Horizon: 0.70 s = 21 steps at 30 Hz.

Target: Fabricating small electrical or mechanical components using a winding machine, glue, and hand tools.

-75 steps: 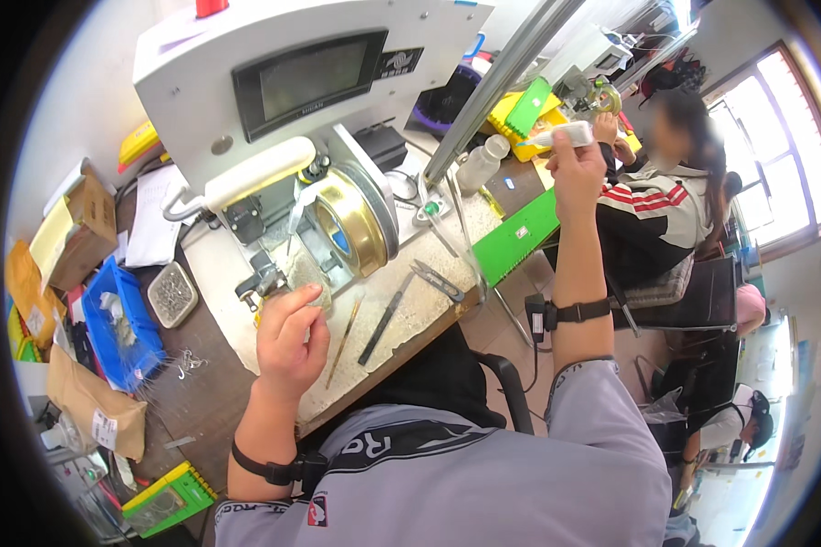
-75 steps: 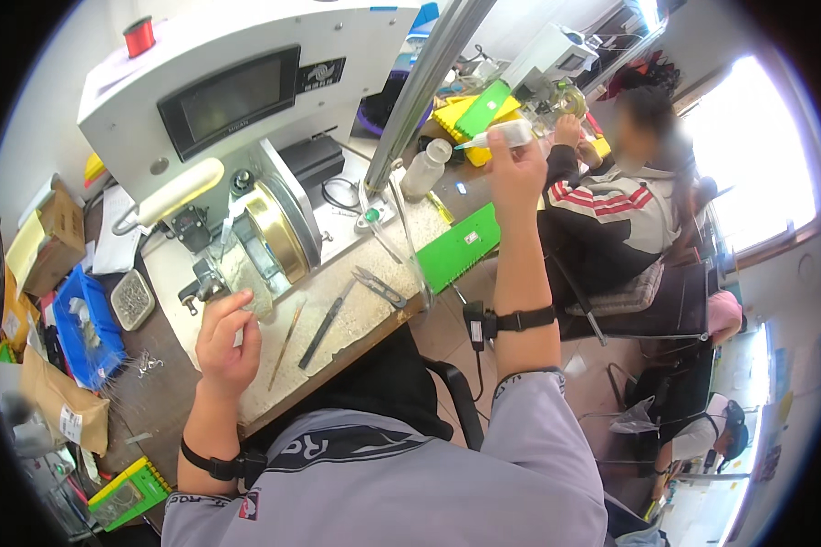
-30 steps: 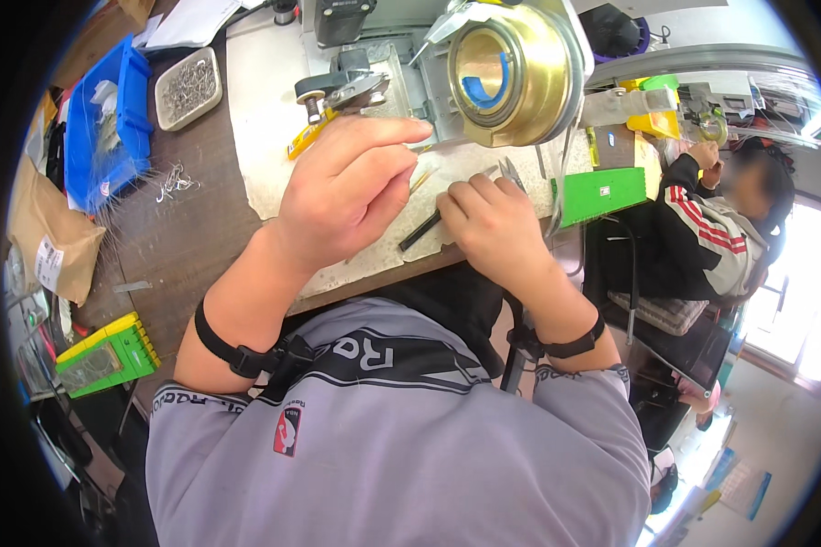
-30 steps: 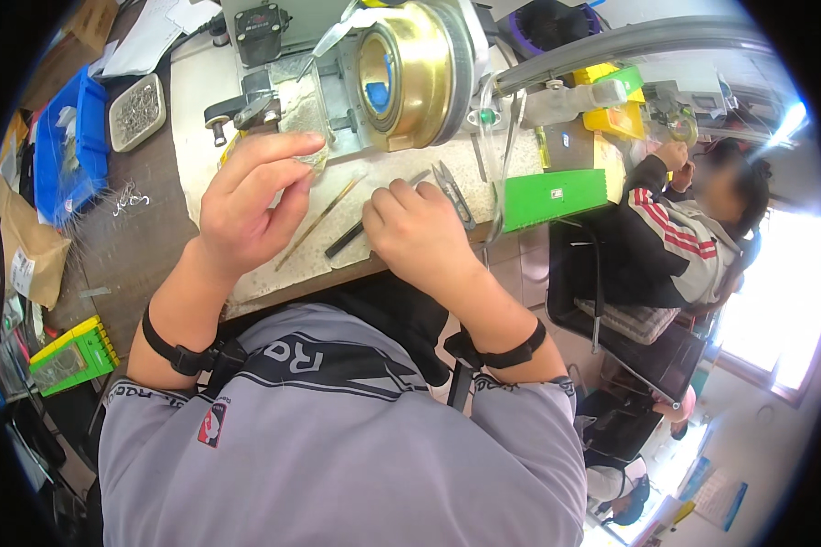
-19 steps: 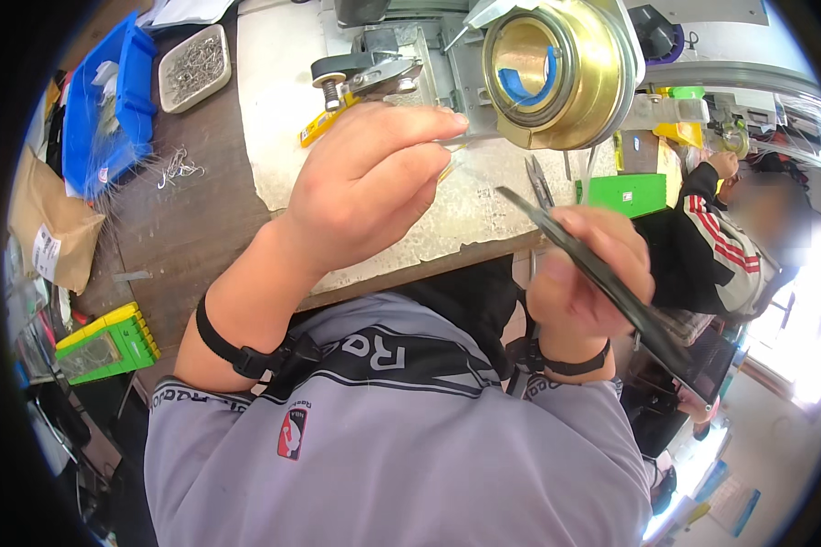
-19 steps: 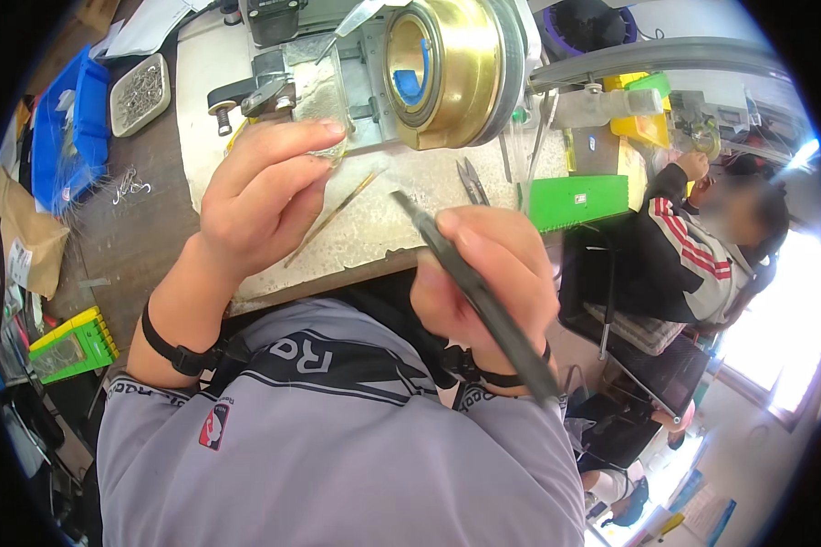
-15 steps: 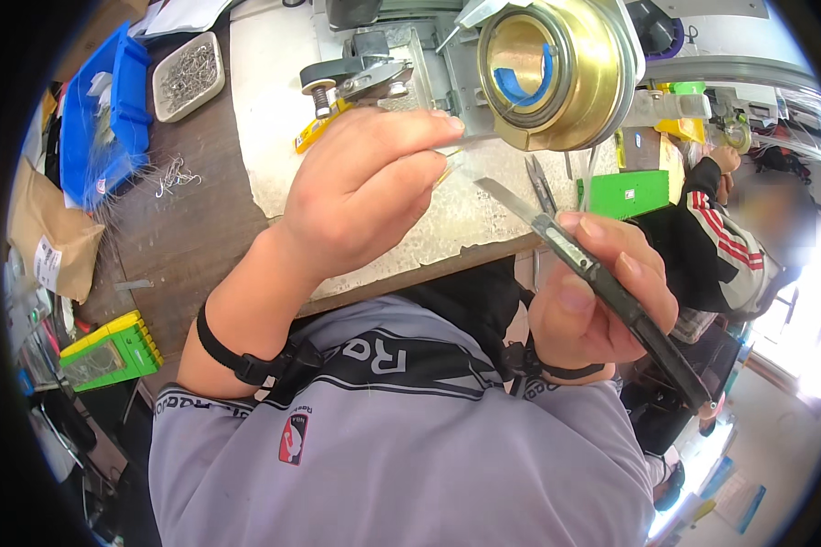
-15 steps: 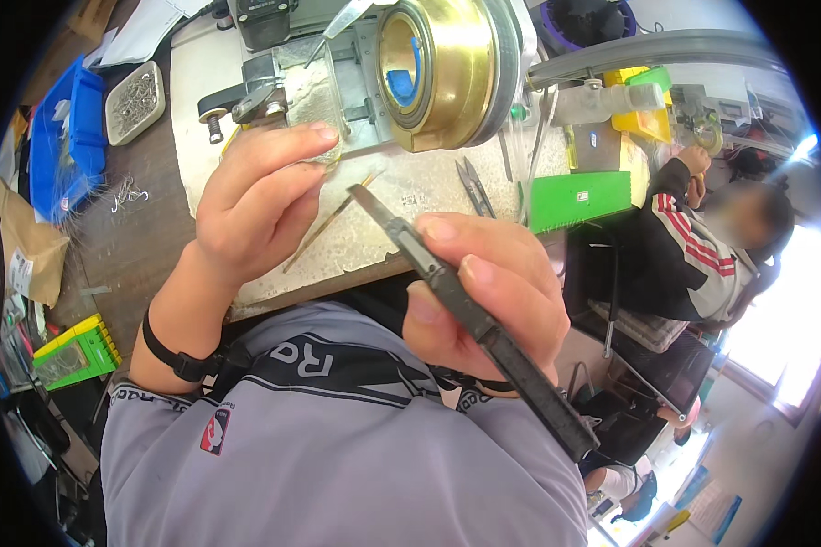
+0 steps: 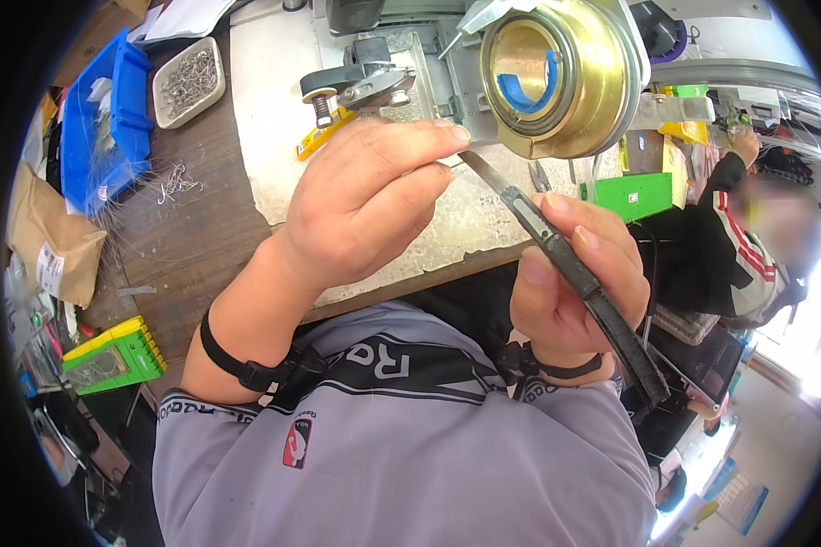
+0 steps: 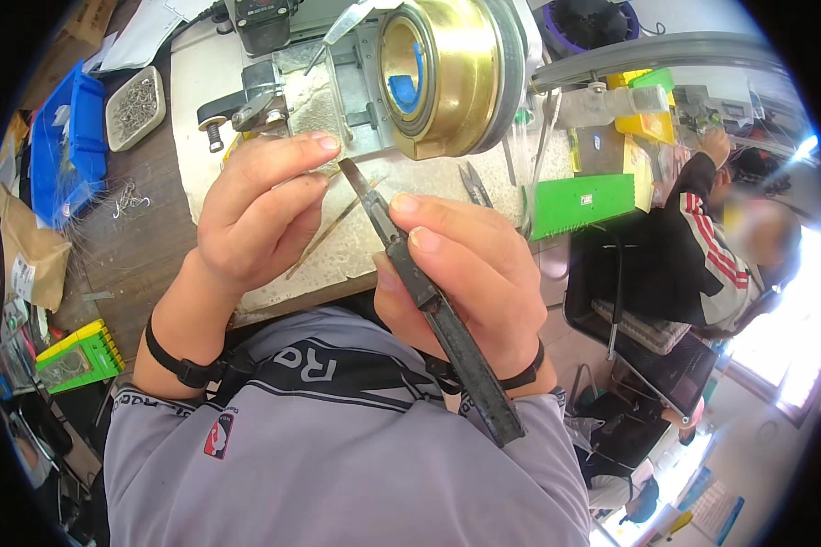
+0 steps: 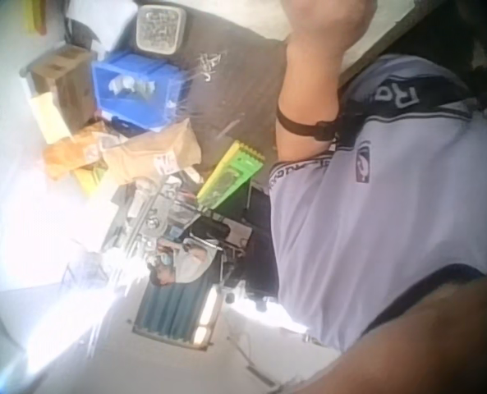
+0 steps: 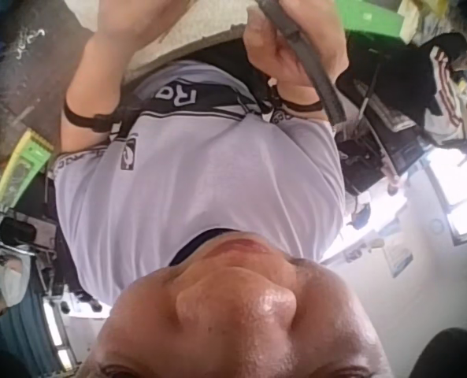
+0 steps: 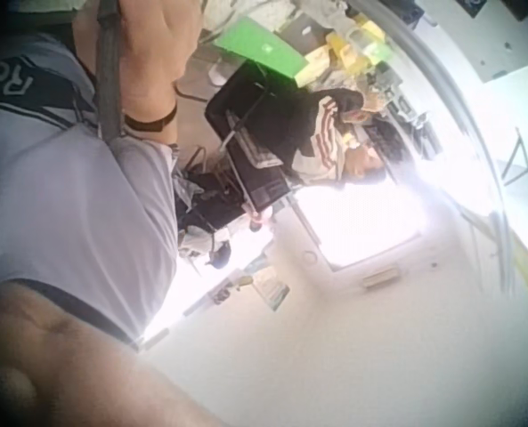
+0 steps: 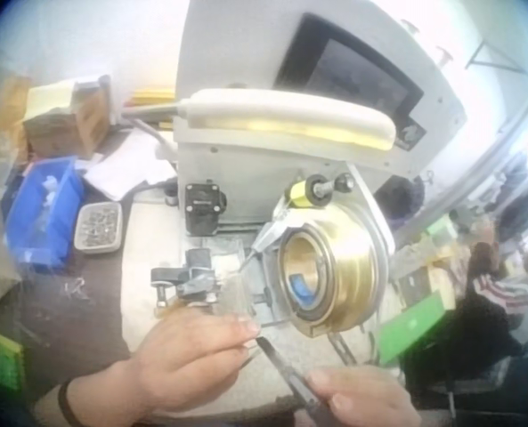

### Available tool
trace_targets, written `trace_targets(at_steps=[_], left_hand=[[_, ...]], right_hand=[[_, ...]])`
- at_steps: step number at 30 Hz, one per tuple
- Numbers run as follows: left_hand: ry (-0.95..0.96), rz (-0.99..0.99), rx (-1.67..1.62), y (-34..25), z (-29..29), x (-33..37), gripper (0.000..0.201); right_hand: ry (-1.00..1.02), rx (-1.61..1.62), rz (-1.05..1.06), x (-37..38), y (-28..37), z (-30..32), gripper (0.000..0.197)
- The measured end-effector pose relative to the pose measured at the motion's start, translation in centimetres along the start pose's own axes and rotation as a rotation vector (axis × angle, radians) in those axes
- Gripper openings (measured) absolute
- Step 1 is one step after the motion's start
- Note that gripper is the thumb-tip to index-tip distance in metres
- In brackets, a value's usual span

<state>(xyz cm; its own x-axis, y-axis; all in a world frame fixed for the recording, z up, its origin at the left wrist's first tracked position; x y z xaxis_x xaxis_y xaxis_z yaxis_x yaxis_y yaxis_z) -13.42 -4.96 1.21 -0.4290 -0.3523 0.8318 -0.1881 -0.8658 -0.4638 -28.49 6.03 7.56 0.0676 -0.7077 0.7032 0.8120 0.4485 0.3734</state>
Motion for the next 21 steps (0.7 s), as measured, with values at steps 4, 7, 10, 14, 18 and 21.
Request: trace_targets(at_steps=[4, 7, 10, 14, 18, 21], left_hand=[[0.004, 0.003, -0.003, 0.0, 0.1, 0.0, 0.024], [-0.002, 0.001, -0.003, 0.0, 0.1, 0.0, 0.023], [-0.003, -0.004, -0.01, 0.0, 0.1, 0.0, 0.023], [-0.001, -0.003, -0.006, -0.1, 0.1, 0.0, 0.022], [-0.001, -0.009, -0.007, -0.1, 0.1, 0.1, 0.021], [0.001, -0.005, -0.008, -0.2, 0.2, 0.1, 0.021]], right_hand=[[-0.005, 0.014, -0.018, 0.1, 0.1, -0.2, 0.049], [0.003, 0.024, -0.027, 0.3, 0.1, -0.4, 0.047], [0.019, 0.022, -0.037, 0.4, 0.1, -0.8, 0.046], [0.021, -0.008, -0.022, 0.7, -0.1, -1.6, 0.044], [-0.001, -0.03, -0.007, 0.8, -0.3, -2.0, 0.042], [-0.001, -0.031, -0.012, 0.8, -0.1, -1.8, 0.041]])
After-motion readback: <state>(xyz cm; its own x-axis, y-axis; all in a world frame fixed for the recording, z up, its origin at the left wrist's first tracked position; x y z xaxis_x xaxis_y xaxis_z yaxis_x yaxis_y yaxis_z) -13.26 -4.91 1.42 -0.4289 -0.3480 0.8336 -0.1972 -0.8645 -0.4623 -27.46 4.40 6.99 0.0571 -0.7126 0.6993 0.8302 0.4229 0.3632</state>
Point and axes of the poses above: each hand's wrist, its own x-axis towards the middle knuckle, its own z-axis out of the back of the hand, y = z × x, the point moved 5 cm from there along x, towards the middle knuckle, and after that the axes turned 6 degrees about -x, right-handed, at the moved point
